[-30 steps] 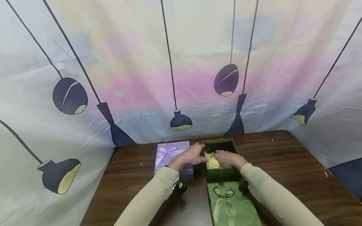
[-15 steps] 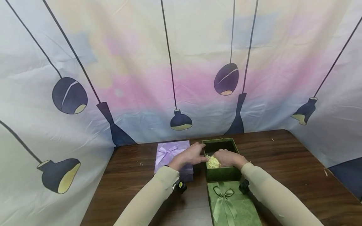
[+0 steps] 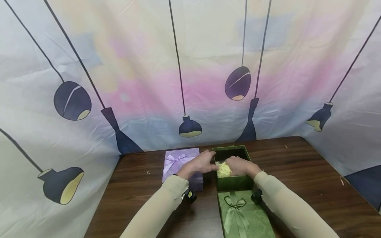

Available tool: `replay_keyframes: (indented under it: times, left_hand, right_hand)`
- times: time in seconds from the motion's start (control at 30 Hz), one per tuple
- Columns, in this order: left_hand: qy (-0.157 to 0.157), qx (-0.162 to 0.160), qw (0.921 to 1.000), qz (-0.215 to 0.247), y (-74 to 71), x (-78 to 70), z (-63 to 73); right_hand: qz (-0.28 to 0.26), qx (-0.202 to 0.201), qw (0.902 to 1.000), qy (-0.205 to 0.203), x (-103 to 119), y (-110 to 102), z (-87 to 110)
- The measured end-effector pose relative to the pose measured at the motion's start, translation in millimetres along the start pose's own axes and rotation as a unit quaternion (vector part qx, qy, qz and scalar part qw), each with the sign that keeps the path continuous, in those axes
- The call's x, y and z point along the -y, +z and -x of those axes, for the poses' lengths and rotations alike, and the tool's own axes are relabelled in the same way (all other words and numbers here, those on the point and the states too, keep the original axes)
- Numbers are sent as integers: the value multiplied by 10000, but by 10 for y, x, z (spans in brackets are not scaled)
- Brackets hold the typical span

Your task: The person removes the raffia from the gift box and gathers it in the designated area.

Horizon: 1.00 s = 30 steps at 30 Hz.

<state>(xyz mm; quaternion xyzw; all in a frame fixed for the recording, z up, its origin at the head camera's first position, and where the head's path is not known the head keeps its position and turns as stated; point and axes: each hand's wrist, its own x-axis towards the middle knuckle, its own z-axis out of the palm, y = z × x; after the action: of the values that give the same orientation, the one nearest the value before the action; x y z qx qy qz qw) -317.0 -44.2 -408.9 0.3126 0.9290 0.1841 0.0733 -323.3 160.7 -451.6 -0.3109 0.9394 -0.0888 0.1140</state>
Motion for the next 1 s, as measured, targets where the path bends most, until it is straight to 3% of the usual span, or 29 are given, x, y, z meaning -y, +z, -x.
replay_keyframes:
  times: [0.57,0.77,1.0]
  left_hand:
    - [54,-10,10000,-29,-11,-4,13]
    - [33,-65,10000,-64,-2,5,13]
    - [69,-86,9999,12,3,9,13]
  right_hand:
    - [-524,-289,9982,101,-20,-8,33]
    - [-563,-510,9971,-27,-38,-3,0]
    - [-464,-781,9957,196,-54,15,-23]
